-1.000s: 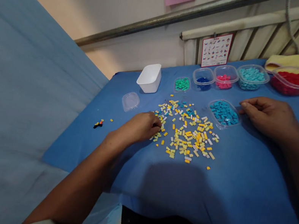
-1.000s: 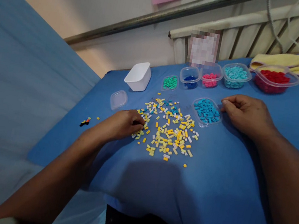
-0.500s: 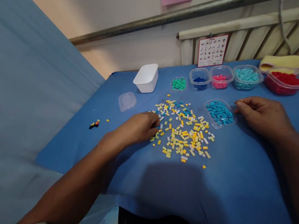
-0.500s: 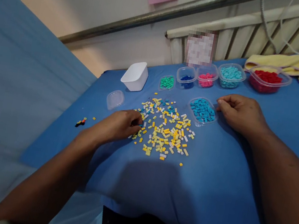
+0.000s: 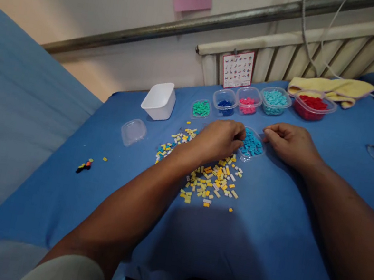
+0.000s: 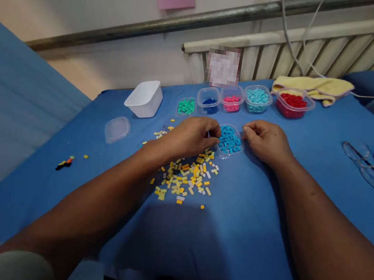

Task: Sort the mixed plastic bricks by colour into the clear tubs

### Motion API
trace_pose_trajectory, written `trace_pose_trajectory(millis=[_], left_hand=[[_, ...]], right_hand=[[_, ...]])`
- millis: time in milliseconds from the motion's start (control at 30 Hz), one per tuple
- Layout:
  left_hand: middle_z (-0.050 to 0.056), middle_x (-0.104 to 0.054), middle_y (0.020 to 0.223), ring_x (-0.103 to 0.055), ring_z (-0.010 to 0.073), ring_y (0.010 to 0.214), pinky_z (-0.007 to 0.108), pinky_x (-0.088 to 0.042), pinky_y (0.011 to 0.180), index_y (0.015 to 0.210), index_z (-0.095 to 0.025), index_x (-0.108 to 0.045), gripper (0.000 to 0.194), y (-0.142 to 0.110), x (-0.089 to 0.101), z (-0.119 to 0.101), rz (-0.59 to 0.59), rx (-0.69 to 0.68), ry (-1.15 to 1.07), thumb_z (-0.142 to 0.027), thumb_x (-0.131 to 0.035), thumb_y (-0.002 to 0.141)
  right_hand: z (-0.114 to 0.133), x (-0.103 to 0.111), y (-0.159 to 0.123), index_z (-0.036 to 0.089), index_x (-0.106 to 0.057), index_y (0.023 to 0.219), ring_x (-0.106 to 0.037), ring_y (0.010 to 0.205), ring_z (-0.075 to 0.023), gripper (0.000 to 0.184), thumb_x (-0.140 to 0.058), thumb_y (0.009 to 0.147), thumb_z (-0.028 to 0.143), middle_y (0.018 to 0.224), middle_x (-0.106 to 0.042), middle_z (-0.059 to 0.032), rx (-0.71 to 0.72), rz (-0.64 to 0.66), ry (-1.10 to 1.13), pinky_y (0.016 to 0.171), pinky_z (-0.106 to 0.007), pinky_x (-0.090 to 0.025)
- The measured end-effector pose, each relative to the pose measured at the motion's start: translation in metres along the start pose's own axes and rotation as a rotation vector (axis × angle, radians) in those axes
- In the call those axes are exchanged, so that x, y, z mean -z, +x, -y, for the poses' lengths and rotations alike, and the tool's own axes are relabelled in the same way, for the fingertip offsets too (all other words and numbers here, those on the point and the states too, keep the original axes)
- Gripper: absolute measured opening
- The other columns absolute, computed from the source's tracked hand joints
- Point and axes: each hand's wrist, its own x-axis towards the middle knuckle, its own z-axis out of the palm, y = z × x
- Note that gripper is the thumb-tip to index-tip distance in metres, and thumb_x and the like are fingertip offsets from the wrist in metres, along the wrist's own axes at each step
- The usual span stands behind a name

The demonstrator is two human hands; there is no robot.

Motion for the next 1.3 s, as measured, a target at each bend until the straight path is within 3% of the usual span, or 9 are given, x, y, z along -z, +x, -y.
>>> trace_pose_trajectory(millis=[100,167,267,400,600,800,1033,1300], left_hand=[[0.007,-0.079,0.105,-0.07,0.0229,0.093,0.035,-0.049,0.081,0.109,-0.016,-0.078,0.01,0.021,-0.006,0.001,0.037,-0.05,0.039,-0.017,-0.075,0.099],[0.008,-0.079,0.113,-0.071,0.0227,0.099,0.034,-0.051,0.086,0.116,-0.015,-0.079,0.016,0.025,0.001,0.007,-0.013,-0.034,0.024,-0.018,-0.074,0.101],[0.008,-0.08,0.112,-0.072,0.0209,0.098,0.033,-0.052,0.088,0.113,-0.015,-0.081,0.017,0.014,0.023,0.022,-0.121,0.057,0.004,-0.018,-0.068,0.102],[0.005,-0.081,0.102,-0.072,0.0203,0.087,0.032,-0.05,0.082,0.106,-0.016,-0.083,0.014,-0.017,0.044,0.043,-0.009,0.192,0.073,-0.018,-0.071,0.099],[0.008,-0.081,0.115,-0.074,0.0244,0.098,0.035,-0.053,0.088,0.116,-0.018,-0.085,0.026,-0.048,0.03,0.06,0.06,0.212,0.139,-0.012,-0.064,0.1],[0.009,-0.078,0.119,-0.072,0.0285,0.112,0.038,-0.053,0.097,0.117,-0.019,-0.084,0.03,-0.047,0.027,0.067,0.162,0.057,0.225,-0.011,-0.062,0.099],[0.007,-0.078,0.128,-0.073,0.0278,0.114,0.035,-0.052,0.094,0.128,-0.022,-0.08,0.04,-0.048,0.037,0.064,0.258,0.062,0.241,-0.008,-0.062,0.095],[0.007,-0.078,0.13,-0.073,0.029,0.116,0.036,-0.052,0.09,0.127,-0.022,-0.08,0.038,-0.049,0.039,0.062,0.294,0.088,0.292,-0.011,-0.059,0.098]], right_hand=[[0.0,0.0,0.001,0.029,-0.081,0.095,-0.078,0.082,-0.0261,0.022,-0.064,0.097,0.044,0.091,-0.086,-0.0026,0.009,-0.006,0.009,0.08,-0.039,-0.058],[0.0,0.0,0.0,0.03,-0.082,0.098,-0.078,0.083,-0.026,0.022,-0.064,0.098,0.043,0.092,-0.086,-0.0023,0.015,-0.002,0.008,0.081,-0.039,-0.058],[0.001,0.0,0.0,0.031,-0.083,0.097,-0.077,0.084,-0.026,0.022,-0.064,0.098,0.042,0.091,-0.086,-0.0019,0.013,-0.012,-0.008,0.082,-0.039,-0.058],[0.003,0.001,0.0,0.031,-0.084,0.095,-0.077,0.084,-0.0258,0.021,-0.065,0.098,0.04,0.09,-0.085,-0.0019,-0.003,-0.003,-0.008,0.08,-0.038,-0.057],[0.004,0.001,-0.001,0.029,-0.083,0.093,-0.077,0.083,-0.0271,0.02,-0.066,0.097,0.039,0.089,-0.085,-0.0035,-0.022,-0.021,-0.035,0.08,-0.04,-0.057],[0.004,0.002,-0.002,0.03,-0.081,0.094,-0.077,0.083,-0.0284,0.021,-0.065,0.097,0.042,0.091,-0.085,-0.0043,-0.035,-0.002,-0.031,0.081,-0.042,-0.057],[0.003,0.001,-0.003,0.029,-0.082,0.097,-0.077,0.084,-0.0274,0.019,-0.066,0.098,0.039,0.092,-0.085,-0.0041,-0.033,-0.007,-0.044,0.081,-0.04,-0.057],[-0.006,-0.001,-0.001,0.028,-0.084,0.094,-0.076,0.08,-0.0283,0.022,-0.068,0.095,0.043,0.087,-0.085,-0.0052,0.001,-0.04,-0.042,0.077,-0.042,-0.057]])
